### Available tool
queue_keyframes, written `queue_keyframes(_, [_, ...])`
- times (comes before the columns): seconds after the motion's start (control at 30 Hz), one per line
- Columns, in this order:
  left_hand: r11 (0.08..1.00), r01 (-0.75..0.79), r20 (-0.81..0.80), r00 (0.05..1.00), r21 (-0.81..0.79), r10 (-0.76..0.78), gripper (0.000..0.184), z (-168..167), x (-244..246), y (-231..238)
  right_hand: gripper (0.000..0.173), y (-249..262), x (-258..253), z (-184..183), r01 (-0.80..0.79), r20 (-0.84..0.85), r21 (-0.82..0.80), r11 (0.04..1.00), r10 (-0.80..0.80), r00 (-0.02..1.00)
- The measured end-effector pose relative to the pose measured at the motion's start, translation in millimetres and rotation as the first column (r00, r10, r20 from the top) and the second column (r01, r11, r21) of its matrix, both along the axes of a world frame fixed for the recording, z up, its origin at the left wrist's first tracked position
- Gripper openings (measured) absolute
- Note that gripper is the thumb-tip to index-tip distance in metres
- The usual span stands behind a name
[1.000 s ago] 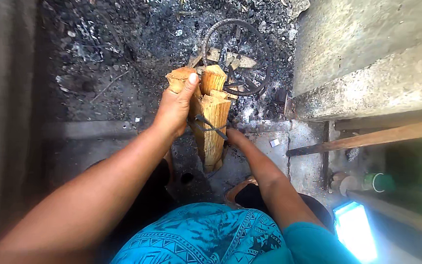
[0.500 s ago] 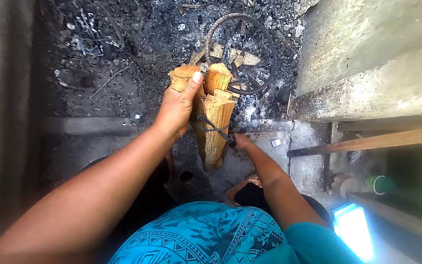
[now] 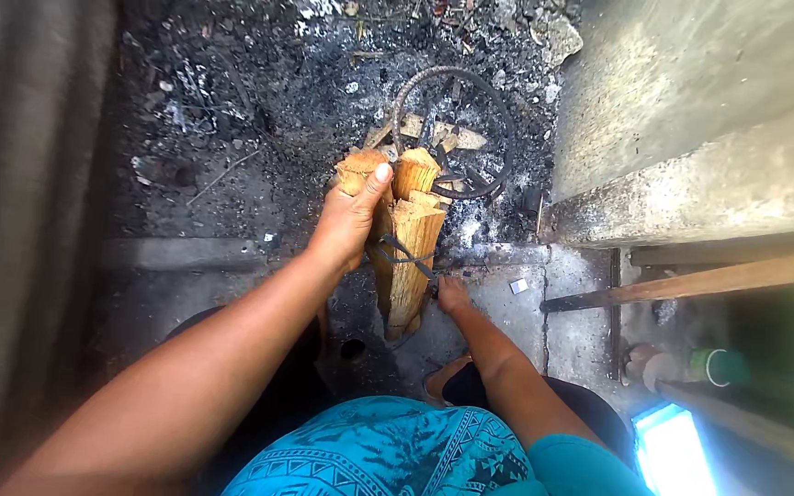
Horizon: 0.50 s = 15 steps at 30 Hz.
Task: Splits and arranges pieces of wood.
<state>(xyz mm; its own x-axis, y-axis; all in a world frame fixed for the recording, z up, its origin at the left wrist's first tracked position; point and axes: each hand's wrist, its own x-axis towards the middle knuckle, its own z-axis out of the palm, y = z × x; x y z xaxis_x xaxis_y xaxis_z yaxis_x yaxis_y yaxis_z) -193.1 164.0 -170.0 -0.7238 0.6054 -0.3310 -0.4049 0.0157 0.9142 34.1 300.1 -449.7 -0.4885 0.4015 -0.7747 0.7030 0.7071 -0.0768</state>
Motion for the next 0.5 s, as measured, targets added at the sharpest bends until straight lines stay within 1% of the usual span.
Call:
queue_keyframes(0.17, [1.000,0.009,-0.014,1.000,-0.002,-0.009,0.044,-0.3,-0.1,-1.6,0.064,-3.4,-4.1,0.7,-0.018,0.047,-0.030,0.999,0.020,0.999])
queue_keyframes(0.3, [1.000,0.016,-0.011,1.000,0.002,-0.016,0.042,-0.9,-0.7,-4.0,0.072,-3.5,-14.1,8.8,-0.015,0.027,-0.093,0.996,0.017,0.999])
queue_keyframes(0.37, [1.000,0.011,-0.012,1.000,0.011,-0.011,0.041,-2.7,-1.3,-4.8,0.070,-0.8,-25.3,20.1,-0.012,0.012,-0.134,0.991,0.013,1.000])
queue_keyframes(0.43, [1.000,0.005,-0.009,1.000,0.015,-0.005,0.041,-2.7,-1.3,-5.7,0.061,9.7,-43.9,40.8,-0.032,-0.029,-0.202,0.979,0.027,0.999])
queue_keyframes(0.5, [1.000,0.003,0.004,1.000,0.017,-0.003,0.039,-1.3,-0.6,-6.4,0.056,31.7,-66.4,65.7,-0.114,-0.117,-0.270,0.956,0.085,0.989])
